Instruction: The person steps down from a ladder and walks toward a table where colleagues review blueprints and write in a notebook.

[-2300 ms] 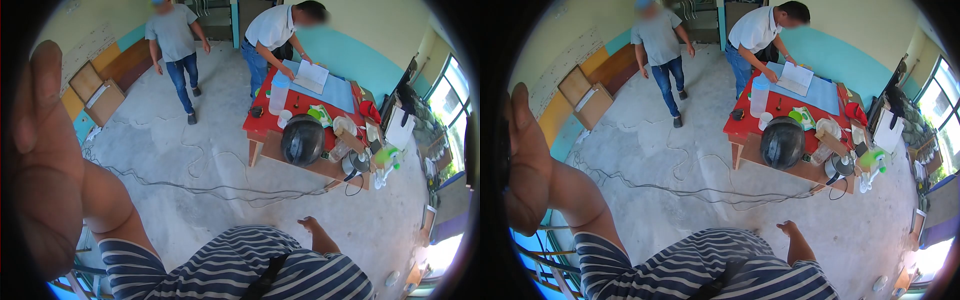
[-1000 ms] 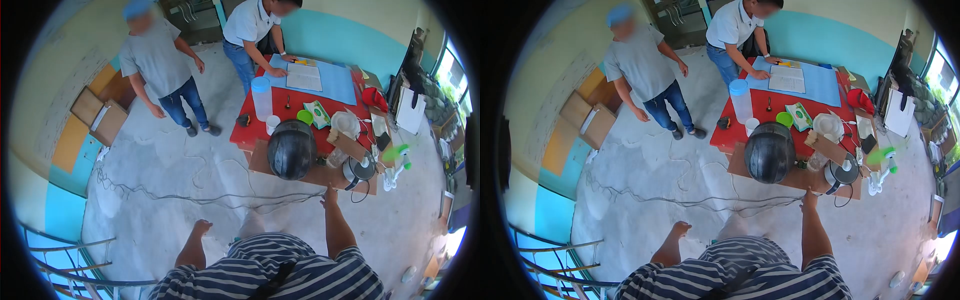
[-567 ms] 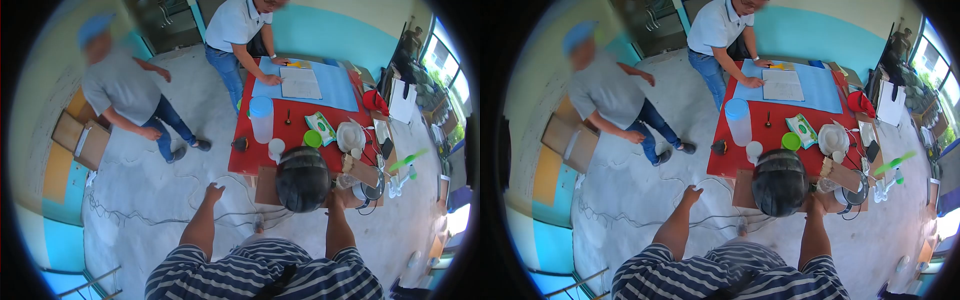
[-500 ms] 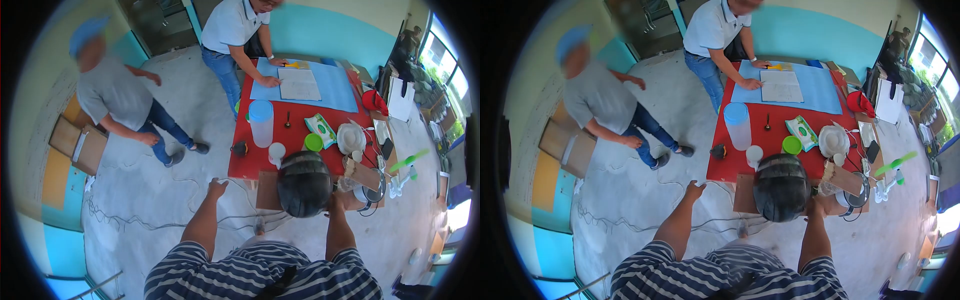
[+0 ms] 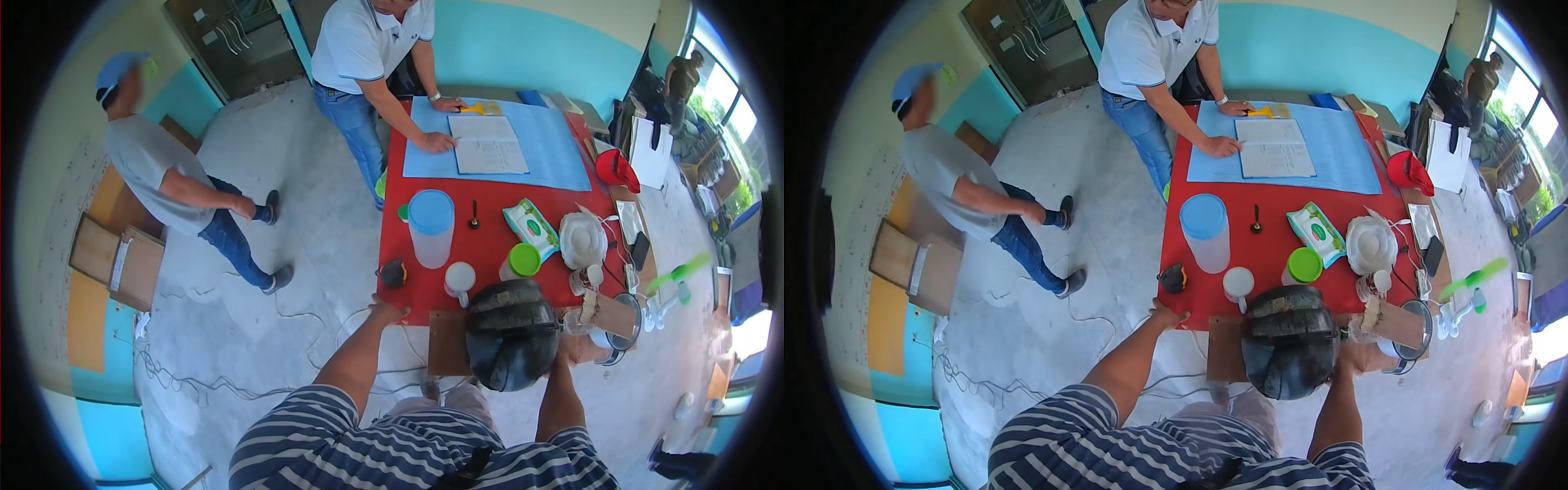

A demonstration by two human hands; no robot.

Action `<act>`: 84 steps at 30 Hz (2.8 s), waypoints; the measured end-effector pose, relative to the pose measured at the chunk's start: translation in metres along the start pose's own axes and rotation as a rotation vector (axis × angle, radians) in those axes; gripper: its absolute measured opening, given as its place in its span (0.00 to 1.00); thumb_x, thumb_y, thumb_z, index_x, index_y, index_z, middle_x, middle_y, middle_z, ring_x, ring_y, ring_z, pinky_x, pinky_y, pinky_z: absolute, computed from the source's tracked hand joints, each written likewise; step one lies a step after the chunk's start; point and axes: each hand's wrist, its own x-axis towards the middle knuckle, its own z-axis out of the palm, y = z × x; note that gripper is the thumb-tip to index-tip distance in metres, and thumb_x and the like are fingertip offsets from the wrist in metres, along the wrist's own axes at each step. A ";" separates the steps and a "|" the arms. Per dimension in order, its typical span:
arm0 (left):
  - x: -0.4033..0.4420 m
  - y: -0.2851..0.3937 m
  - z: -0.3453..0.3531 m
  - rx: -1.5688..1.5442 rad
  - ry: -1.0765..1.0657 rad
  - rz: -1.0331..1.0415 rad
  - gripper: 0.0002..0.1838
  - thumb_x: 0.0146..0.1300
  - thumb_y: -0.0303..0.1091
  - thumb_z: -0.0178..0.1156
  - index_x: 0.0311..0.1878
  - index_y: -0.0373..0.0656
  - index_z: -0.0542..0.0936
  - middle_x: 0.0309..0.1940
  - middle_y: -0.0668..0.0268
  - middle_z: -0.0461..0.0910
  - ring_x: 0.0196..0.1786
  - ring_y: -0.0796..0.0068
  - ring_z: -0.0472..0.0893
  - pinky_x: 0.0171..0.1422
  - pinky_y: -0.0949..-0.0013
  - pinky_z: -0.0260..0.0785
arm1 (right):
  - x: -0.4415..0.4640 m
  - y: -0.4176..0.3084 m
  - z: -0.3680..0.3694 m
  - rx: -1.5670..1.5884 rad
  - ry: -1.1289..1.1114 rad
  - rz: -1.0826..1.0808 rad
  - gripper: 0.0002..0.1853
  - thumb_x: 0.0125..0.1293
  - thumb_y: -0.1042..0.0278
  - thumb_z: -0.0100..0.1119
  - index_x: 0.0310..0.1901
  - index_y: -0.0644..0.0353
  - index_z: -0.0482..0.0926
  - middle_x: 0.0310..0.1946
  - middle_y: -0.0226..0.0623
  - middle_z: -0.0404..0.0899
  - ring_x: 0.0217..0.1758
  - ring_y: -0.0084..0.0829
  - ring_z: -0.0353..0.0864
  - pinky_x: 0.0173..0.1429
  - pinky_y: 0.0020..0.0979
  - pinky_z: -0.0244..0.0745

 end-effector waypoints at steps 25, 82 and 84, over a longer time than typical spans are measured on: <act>0.029 -0.012 0.011 -0.192 0.041 -0.076 0.50 0.46 0.67 0.54 0.64 0.40 0.52 0.65 0.48 0.39 0.66 0.48 0.46 0.68 0.59 0.45 | -0.002 0.000 0.004 0.001 0.055 -0.008 0.38 0.48 0.46 0.61 0.55 0.60 0.59 0.52 0.45 0.63 0.49 0.47 0.68 0.42 0.49 0.69; -0.028 0.015 -0.020 -0.246 0.055 -0.134 0.62 0.37 0.52 0.70 0.65 0.44 0.34 0.63 0.51 0.47 0.58 0.52 0.64 0.40 0.60 0.75 | -0.002 -0.005 -0.003 -0.039 0.152 -0.079 0.31 0.47 0.45 0.59 0.50 0.56 0.65 0.46 0.40 0.68 0.46 0.43 0.70 0.40 0.44 0.69; -0.032 0.017 -0.022 -0.248 0.054 -0.141 0.62 0.37 0.52 0.70 0.65 0.44 0.35 0.63 0.51 0.47 0.58 0.52 0.64 0.40 0.60 0.75 | -0.003 -0.005 -0.003 -0.045 0.159 -0.082 0.31 0.47 0.45 0.59 0.49 0.56 0.66 0.46 0.40 0.68 0.45 0.42 0.70 0.40 0.44 0.69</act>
